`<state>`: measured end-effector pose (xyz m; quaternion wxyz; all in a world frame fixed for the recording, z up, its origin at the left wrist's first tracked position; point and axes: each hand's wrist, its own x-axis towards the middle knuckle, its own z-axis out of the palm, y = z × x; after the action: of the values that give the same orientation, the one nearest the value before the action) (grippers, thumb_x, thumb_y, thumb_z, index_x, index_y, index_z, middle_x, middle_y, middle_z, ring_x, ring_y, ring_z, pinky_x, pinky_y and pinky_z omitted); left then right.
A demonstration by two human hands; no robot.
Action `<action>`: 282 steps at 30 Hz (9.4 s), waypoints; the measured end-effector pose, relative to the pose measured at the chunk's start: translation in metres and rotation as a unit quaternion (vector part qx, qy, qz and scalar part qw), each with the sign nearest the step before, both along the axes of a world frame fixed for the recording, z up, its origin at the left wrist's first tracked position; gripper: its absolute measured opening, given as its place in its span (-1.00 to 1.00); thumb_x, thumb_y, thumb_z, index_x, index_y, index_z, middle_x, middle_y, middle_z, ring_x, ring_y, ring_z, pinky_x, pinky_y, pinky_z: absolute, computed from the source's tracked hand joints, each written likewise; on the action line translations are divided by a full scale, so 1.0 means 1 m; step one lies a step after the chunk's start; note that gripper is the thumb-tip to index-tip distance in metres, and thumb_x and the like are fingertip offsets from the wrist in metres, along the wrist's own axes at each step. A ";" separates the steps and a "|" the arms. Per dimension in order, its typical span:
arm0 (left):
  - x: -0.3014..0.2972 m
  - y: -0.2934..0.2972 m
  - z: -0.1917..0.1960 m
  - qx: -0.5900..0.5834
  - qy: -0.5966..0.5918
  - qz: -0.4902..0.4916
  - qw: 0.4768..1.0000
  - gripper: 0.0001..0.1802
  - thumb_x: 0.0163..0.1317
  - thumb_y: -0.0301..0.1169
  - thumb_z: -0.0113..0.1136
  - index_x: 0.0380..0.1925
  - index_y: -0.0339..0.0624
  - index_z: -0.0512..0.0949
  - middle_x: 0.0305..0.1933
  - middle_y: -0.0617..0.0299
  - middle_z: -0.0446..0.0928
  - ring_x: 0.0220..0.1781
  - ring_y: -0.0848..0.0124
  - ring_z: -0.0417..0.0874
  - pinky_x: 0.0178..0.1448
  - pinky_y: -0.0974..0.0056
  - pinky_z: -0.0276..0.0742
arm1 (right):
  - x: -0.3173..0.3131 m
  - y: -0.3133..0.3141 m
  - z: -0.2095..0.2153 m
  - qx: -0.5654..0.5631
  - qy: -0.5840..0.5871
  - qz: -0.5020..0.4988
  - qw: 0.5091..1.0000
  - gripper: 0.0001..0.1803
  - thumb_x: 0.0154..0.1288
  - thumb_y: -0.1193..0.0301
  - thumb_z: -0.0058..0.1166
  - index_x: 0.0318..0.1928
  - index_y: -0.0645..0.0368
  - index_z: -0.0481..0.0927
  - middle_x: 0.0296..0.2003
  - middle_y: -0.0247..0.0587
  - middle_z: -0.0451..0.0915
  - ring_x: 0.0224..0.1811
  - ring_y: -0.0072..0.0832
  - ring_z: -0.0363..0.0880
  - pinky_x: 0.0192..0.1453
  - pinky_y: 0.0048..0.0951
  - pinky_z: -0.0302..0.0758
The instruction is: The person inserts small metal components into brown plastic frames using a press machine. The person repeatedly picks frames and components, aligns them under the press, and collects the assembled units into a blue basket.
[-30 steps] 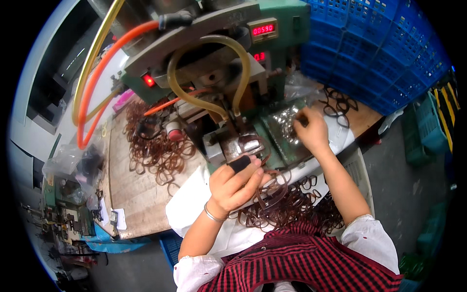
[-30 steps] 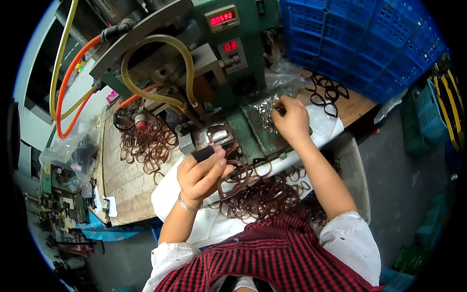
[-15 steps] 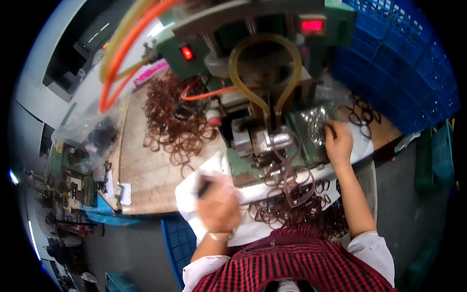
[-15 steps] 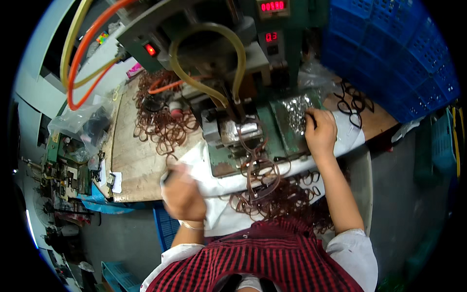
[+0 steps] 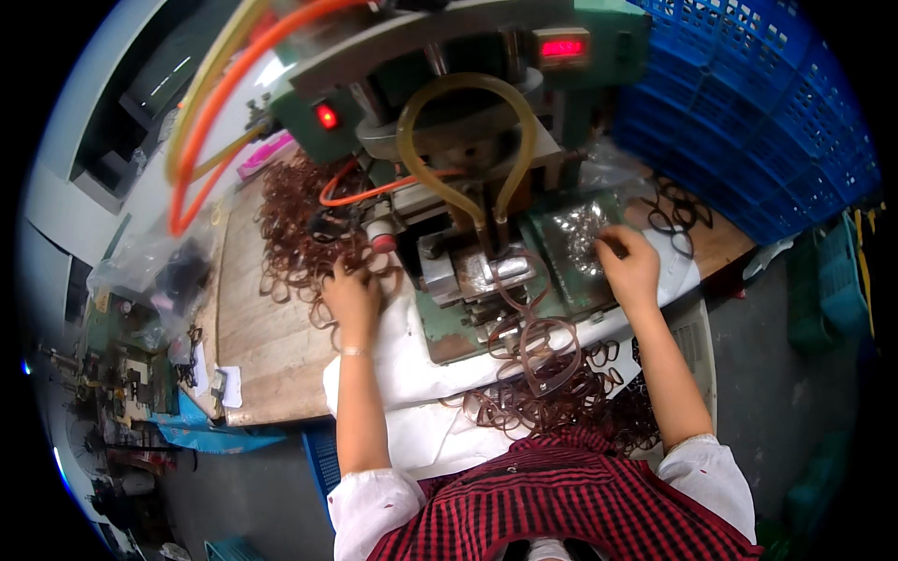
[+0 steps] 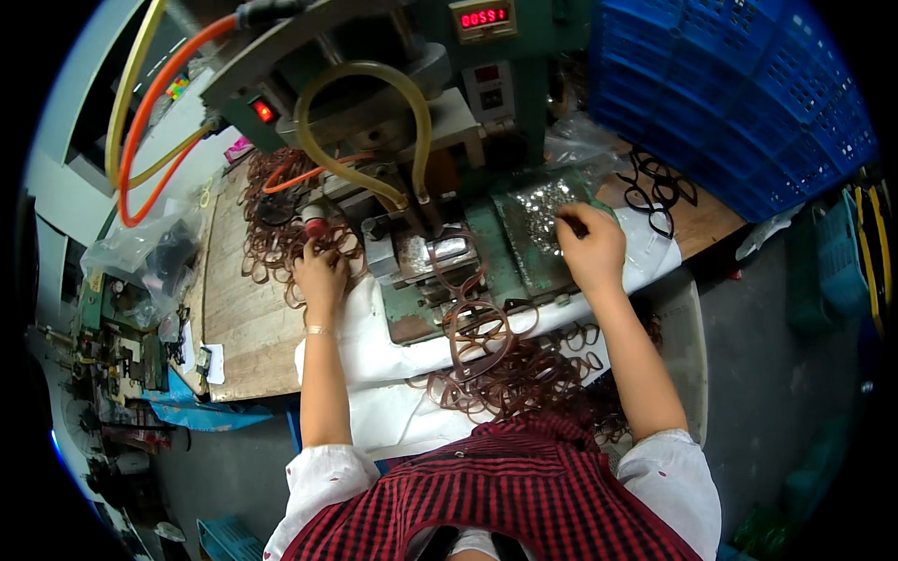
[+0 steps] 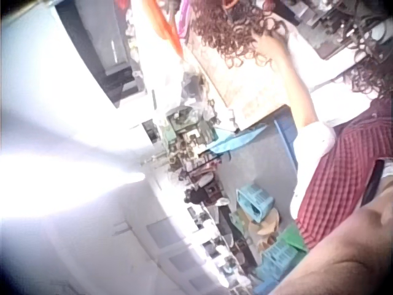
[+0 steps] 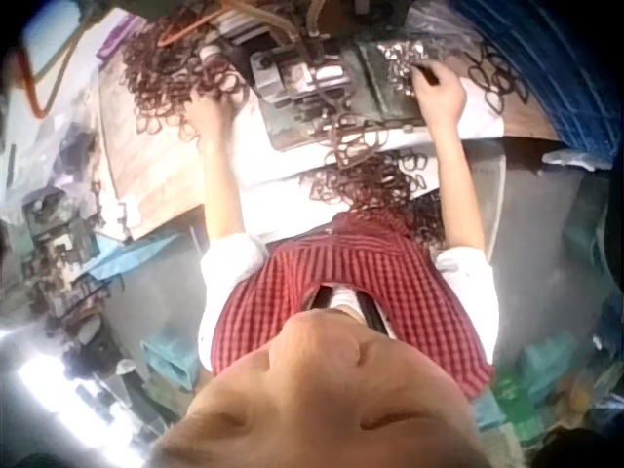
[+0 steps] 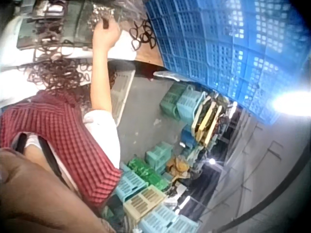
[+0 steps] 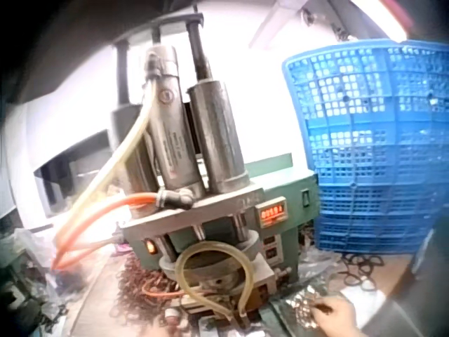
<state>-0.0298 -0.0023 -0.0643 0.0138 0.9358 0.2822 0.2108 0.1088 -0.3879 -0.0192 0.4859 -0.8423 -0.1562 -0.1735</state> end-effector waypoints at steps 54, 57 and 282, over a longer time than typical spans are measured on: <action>-0.070 -0.169 0.102 0.026 -0.309 -0.408 0.859 -0.73 0.01 -0.62 0.29 -0.22 -0.23 0.63 -0.04 0.04 0.66 0.02 0.13 0.69 0.31 -0.12 0.44 | 0.008 0.007 -0.012 0.047 0.038 -0.002 0.998 -0.85 0.19 0.48 0.19 -0.23 0.25 0.68 -0.36 -0.15 0.66 -0.32 -0.39 0.63 -0.16 -0.43 0.52; -0.076 -0.126 0.128 0.034 -0.445 -0.156 0.881 -0.84 0.15 -0.62 0.26 -0.24 -0.28 0.61 -0.14 0.09 0.64 -0.04 0.20 0.63 0.21 0.09 0.46 | -0.002 0.000 -0.007 0.024 0.023 0.011 0.999 -0.84 0.16 0.52 0.18 -0.22 0.26 0.67 -0.35 -0.16 0.66 -0.29 -0.41 0.63 -0.13 -0.45 0.52; -0.092 -0.066 0.131 -0.097 -0.330 -0.051 0.937 -0.92 0.13 -0.54 0.28 -0.34 -0.22 0.65 -0.22 0.16 0.63 -0.12 0.27 0.59 0.04 0.22 0.44 | -0.003 0.013 0.008 0.034 0.020 0.049 0.998 -0.81 0.18 0.54 0.18 -0.17 0.28 0.67 -0.28 -0.14 0.68 -0.24 -0.41 0.64 -0.07 -0.46 0.52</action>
<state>-0.1214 -0.0680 0.0664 0.2078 0.8206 0.2330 0.4786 0.1060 -0.3752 -0.0107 0.5256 -0.8197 -0.1814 -0.1379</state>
